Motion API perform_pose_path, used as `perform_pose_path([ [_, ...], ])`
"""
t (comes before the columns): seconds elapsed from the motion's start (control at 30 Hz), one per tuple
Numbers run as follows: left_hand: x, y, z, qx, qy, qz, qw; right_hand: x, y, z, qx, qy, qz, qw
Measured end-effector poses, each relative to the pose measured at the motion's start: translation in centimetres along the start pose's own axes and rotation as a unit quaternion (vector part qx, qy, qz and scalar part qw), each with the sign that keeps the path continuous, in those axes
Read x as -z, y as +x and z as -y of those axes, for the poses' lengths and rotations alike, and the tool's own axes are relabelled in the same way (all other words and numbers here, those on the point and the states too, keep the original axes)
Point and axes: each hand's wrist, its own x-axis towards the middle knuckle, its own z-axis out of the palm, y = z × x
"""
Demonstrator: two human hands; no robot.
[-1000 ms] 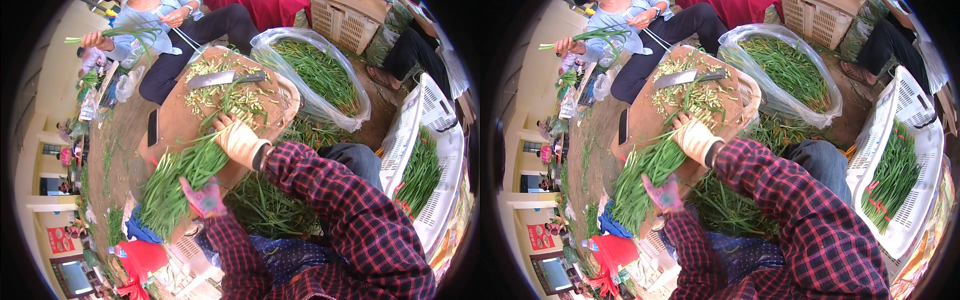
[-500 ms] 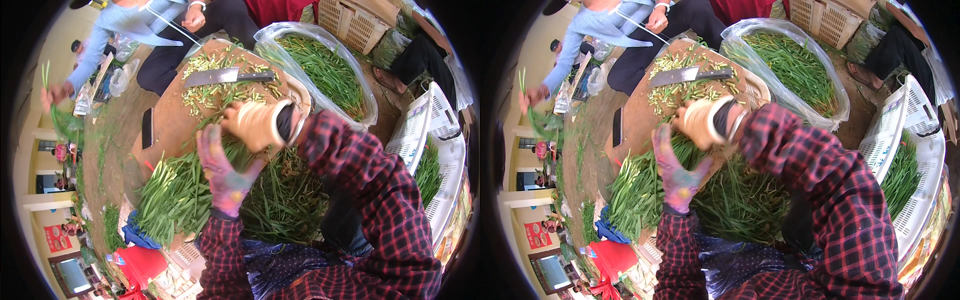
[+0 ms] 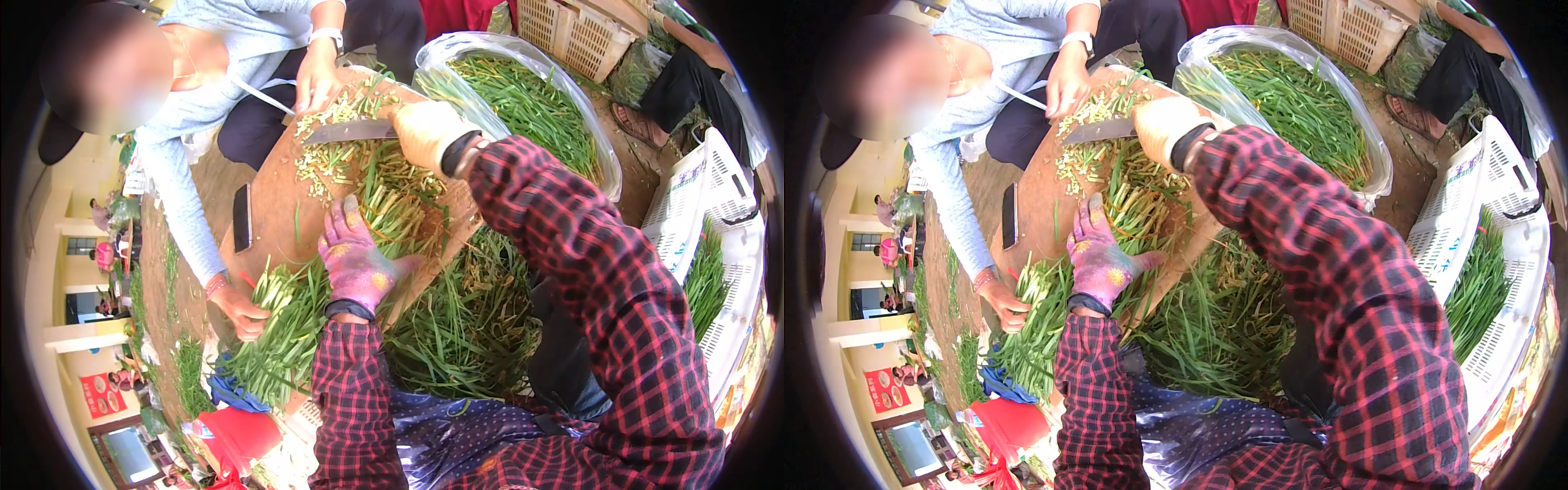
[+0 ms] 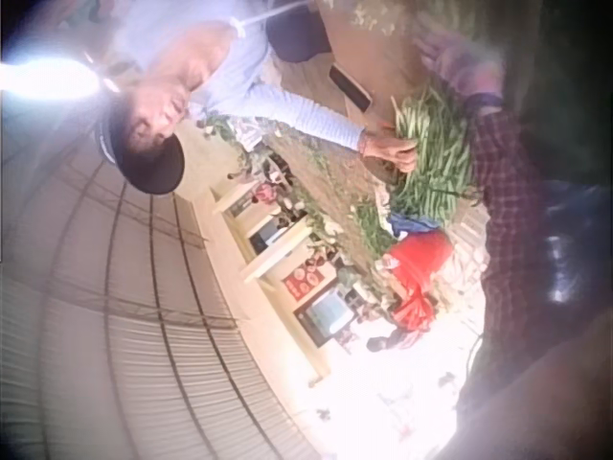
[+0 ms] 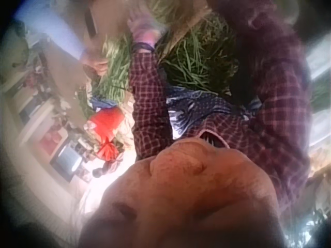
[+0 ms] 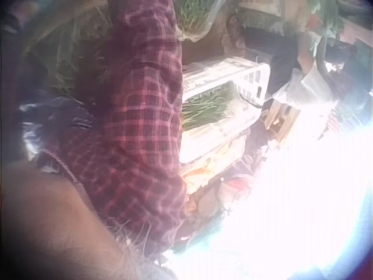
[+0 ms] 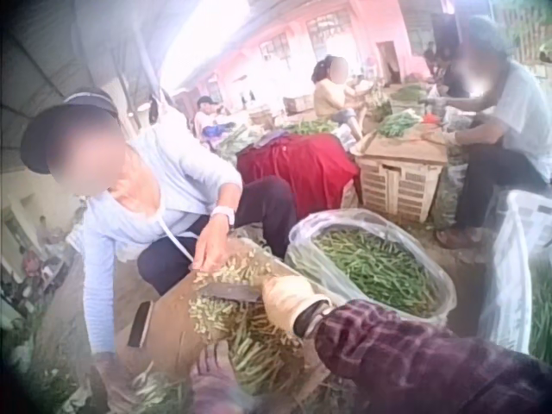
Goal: The person gathers handfuls of greens from a plastic bag, aligns the stems, and ties them into bundles using red tape.
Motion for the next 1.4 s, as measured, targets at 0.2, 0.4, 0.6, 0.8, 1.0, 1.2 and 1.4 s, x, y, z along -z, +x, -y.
perform_pose_path([
  [0.2,0.0,2.0,1.4,0.033,-0.050,0.054,0.997,4.3,-10.4,-1.3,0.010,0.112,-0.050,0.992],
  [0.4,-1.5,1.6,-0.7,0.023,0.057,-0.015,0.998,5.0,-19.6,-0.6,-0.058,0.217,0.048,0.973],
  [0.6,-2.7,0.9,-1.2,-0.006,0.025,-0.095,0.995,3.8,-21.6,1.6,-0.024,0.104,-0.069,0.992],
  [0.8,-0.3,1.6,-2.4,0.025,0.063,0.044,0.997,3.6,-21.1,4.3,-0.069,0.095,-0.024,0.993],
  [1.0,-0.3,1.6,-2.4,0.033,0.041,0.038,0.998,2.8,-20.7,4.1,-0.059,0.127,0.008,0.990],
  [1.2,-1.9,2.1,-1.8,0.001,0.054,0.031,0.998,3.3,-19.9,3.3,-0.061,0.086,0.104,0.989],
  [1.4,-4.5,2.2,-0.9,-0.030,0.098,-0.058,0.993,0.5,-15.9,2.6,0.018,0.074,0.077,0.994],
])
